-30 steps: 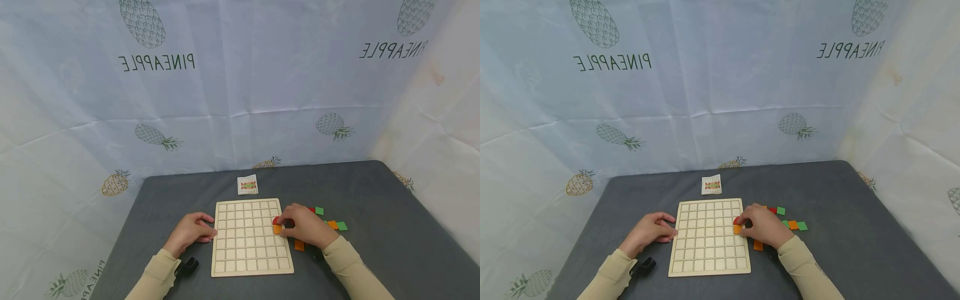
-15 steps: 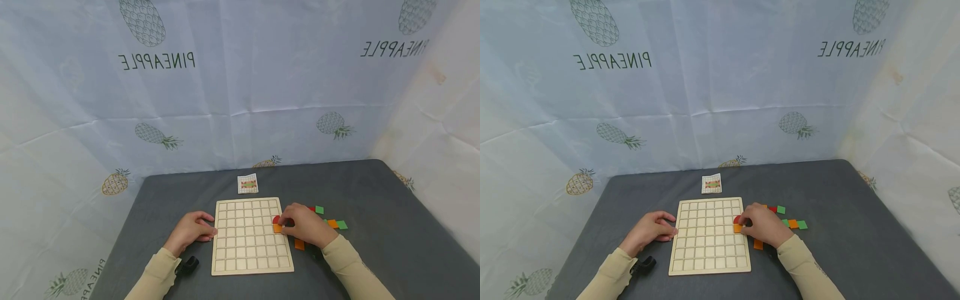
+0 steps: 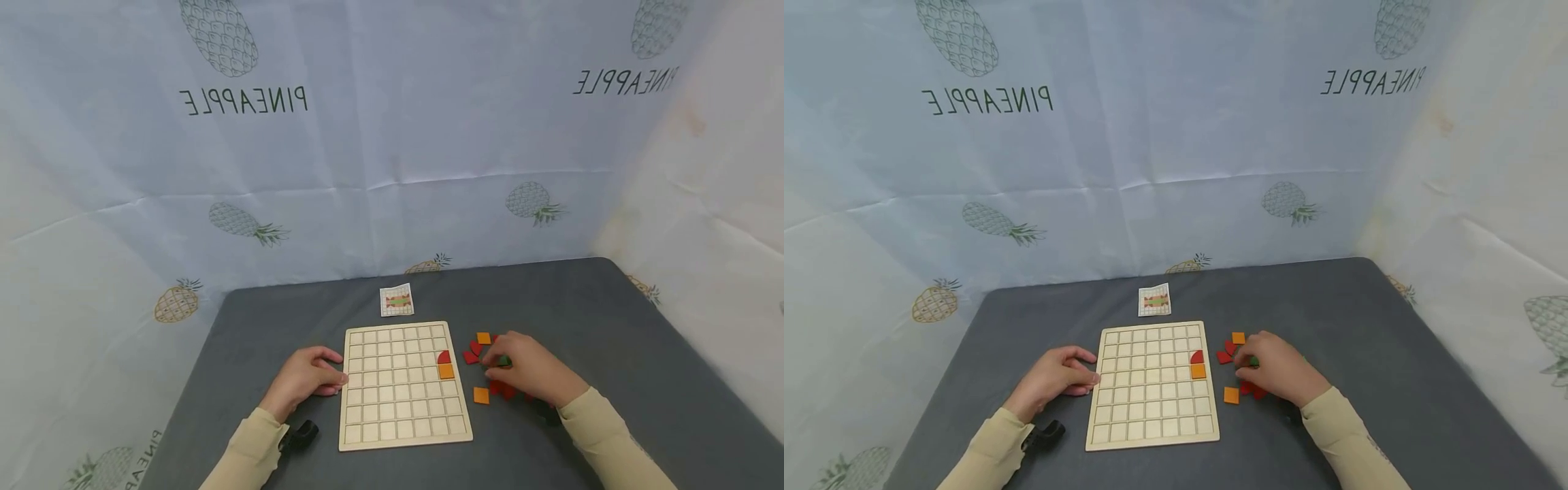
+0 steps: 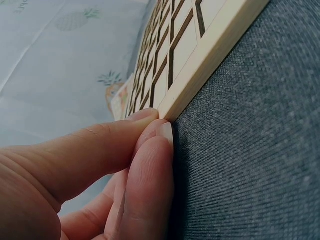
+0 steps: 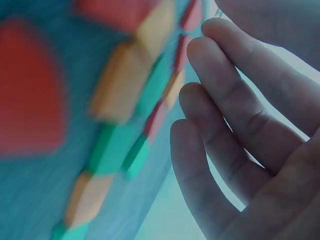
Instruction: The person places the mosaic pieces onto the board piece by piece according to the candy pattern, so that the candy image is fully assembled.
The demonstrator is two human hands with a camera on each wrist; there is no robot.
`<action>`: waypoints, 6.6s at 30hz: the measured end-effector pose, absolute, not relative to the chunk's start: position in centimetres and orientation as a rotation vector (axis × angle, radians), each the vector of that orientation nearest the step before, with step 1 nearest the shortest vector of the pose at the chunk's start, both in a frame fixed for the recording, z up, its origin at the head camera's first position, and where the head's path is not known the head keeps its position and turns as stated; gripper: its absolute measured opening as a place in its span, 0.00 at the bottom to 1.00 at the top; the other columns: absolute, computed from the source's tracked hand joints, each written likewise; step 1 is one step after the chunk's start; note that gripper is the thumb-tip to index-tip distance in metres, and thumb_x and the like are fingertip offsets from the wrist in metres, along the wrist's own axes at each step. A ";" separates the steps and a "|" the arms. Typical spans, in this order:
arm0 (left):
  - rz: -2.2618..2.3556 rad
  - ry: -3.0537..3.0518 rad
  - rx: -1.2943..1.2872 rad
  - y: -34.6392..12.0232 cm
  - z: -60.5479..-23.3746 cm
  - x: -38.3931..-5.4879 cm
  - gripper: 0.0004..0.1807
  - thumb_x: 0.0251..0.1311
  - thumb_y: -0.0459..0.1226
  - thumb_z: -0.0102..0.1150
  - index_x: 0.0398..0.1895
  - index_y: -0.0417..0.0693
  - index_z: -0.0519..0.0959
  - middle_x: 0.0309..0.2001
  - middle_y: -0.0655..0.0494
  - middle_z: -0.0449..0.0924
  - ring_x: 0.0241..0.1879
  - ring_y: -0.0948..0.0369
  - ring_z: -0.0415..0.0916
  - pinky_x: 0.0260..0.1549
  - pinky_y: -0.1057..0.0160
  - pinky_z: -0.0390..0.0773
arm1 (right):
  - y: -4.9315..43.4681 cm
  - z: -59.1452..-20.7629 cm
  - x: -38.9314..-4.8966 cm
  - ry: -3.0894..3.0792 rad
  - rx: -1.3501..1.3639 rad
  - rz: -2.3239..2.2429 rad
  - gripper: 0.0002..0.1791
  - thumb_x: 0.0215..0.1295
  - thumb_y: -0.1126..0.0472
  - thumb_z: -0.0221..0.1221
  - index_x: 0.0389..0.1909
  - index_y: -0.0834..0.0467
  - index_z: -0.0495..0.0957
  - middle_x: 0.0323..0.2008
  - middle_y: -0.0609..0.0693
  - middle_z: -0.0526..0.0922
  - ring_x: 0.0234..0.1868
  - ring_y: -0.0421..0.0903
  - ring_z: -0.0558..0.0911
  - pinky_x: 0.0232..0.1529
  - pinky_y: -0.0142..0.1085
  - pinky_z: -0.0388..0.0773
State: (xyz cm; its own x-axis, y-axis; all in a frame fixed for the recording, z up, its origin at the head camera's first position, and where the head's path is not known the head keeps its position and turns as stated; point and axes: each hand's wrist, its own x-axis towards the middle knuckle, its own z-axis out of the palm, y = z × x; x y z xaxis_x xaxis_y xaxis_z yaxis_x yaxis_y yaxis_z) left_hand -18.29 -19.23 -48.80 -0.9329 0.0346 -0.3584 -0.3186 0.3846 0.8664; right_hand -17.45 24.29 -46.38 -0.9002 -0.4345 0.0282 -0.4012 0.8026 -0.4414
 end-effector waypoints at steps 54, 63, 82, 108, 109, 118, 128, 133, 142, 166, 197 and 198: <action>1.568 2.321 -0.252 -19.4 -48.5 -18.2 0.25 0.54 0.31 0.83 0.55 0.39 0.84 0.36 0.45 0.89 0.31 0.57 0.90 0.34 0.58 0.93 | 23.5 -45.4 -16.1 3.038 -0.565 -0.538 0.10 0.56 0.52 0.82 0.32 0.44 0.88 0.34 0.37 0.83 0.40 0.40 0.77 0.38 0.36 0.83; 1.565 2.331 -0.241 -19.4 -48.7 -18.1 0.25 0.54 0.31 0.83 0.55 0.39 0.84 0.36 0.45 0.88 0.31 0.56 0.90 0.34 0.58 0.93 | 19.2 -45.3 -17.2 2.947 -0.763 -0.618 0.10 0.57 0.56 0.82 0.36 0.45 0.90 0.35 0.36 0.83 0.41 0.38 0.77 0.38 0.31 0.82; 1.571 2.322 -0.245 -19.3 -48.7 -18.2 0.24 0.54 0.30 0.82 0.54 0.38 0.84 0.35 0.45 0.88 0.30 0.58 0.89 0.34 0.59 0.93 | 17.7 -46.4 -16.4 2.913 -0.864 -0.574 0.09 0.56 0.55 0.82 0.32 0.46 0.89 0.31 0.37 0.81 0.37 0.34 0.71 0.32 0.29 0.77; 1.569 2.315 -0.249 -19.1 -48.7 -18.3 0.25 0.53 0.30 0.83 0.54 0.38 0.84 0.35 0.45 0.89 0.30 0.57 0.90 0.33 0.59 0.93 | 17.6 -46.4 -16.5 2.917 -0.802 -0.547 0.09 0.57 0.56 0.81 0.30 0.44 0.89 0.31 0.37 0.81 0.37 0.35 0.72 0.31 0.29 0.76; 1.568 2.315 -0.243 -19.1 -48.6 -18.3 0.25 0.54 0.30 0.83 0.54 0.38 0.84 0.35 0.45 0.89 0.30 0.57 0.90 0.33 0.59 0.93 | 17.6 -46.5 -16.5 2.919 -0.799 -0.547 0.09 0.57 0.56 0.81 0.30 0.44 0.89 0.31 0.37 0.81 0.37 0.35 0.72 0.31 0.29 0.75; 1.570 2.307 -0.166 -19.4 -48.6 -18.3 0.26 0.56 0.31 0.82 0.57 0.36 0.83 0.36 0.45 0.89 0.31 0.57 0.89 0.35 0.57 0.93 | 18.4 -46.4 -16.9 2.916 -0.825 -0.600 0.09 0.60 0.57 0.80 0.30 0.43 0.88 0.30 0.36 0.79 0.36 0.35 0.71 0.29 0.28 0.74; 1.560 2.334 -0.186 -19.6 -48.7 -18.2 0.26 0.56 0.31 0.82 0.57 0.37 0.83 0.36 0.45 0.89 0.32 0.57 0.89 0.36 0.57 0.93 | 22.4 -46.1 -19.0 2.992 -0.675 -0.626 0.05 0.66 0.58 0.76 0.36 0.44 0.90 0.36 0.37 0.83 0.40 0.42 0.79 0.39 0.36 0.83; 1.562 2.318 -0.219 -19.7 -48.6 -18.3 0.25 0.56 0.31 0.81 0.56 0.37 0.83 0.36 0.46 0.89 0.31 0.57 0.89 0.36 0.58 0.93 | 24.0 -46.3 -19.8 2.981 -0.604 -0.642 0.04 0.69 0.59 0.74 0.38 0.45 0.90 0.37 0.39 0.85 0.41 0.42 0.81 0.41 0.39 0.85; 1.565 2.313 -0.204 -19.6 -48.5 -18.3 0.26 0.56 0.31 0.82 0.57 0.36 0.83 0.36 0.45 0.89 0.31 0.57 0.89 0.35 0.58 0.93 | 26.3 -46.4 -20.4 2.957 -0.501 -0.709 0.04 0.71 0.61 0.71 0.43 0.49 0.91 0.40 0.42 0.87 0.42 0.42 0.82 0.43 0.40 0.86; 1.573 2.290 -0.195 -19.3 -48.4 -18.6 0.26 0.56 0.31 0.82 0.58 0.36 0.83 0.37 0.44 0.88 0.31 0.57 0.90 0.35 0.58 0.93 | 28.6 -46.6 -20.5 2.938 -0.369 -0.706 0.04 0.72 0.60 0.71 0.44 0.54 0.91 0.45 0.50 0.90 0.46 0.50 0.85 0.50 0.53 0.89; 1.571 2.290 -0.241 -19.5 -48.7 -18.4 0.24 0.56 0.31 0.82 0.56 0.38 0.84 0.37 0.44 0.88 0.32 0.56 0.90 0.36 0.57 0.93 | 31.6 -46.8 -17.7 2.997 -0.429 -0.597 0.05 0.68 0.60 0.74 0.41 0.46 0.91 0.40 0.41 0.88 0.47 0.48 0.85 0.50 0.52 0.88; 1.570 2.291 -0.242 -19.6 -48.7 -18.4 0.24 0.56 0.31 0.82 0.56 0.38 0.84 0.37 0.44 0.88 0.32 0.56 0.90 0.35 0.57 0.93 | 31.7 -46.8 -17.7 2.998 -0.429 -0.594 0.05 0.67 0.60 0.74 0.41 0.47 0.91 0.40 0.41 0.88 0.47 0.49 0.85 0.50 0.52 0.88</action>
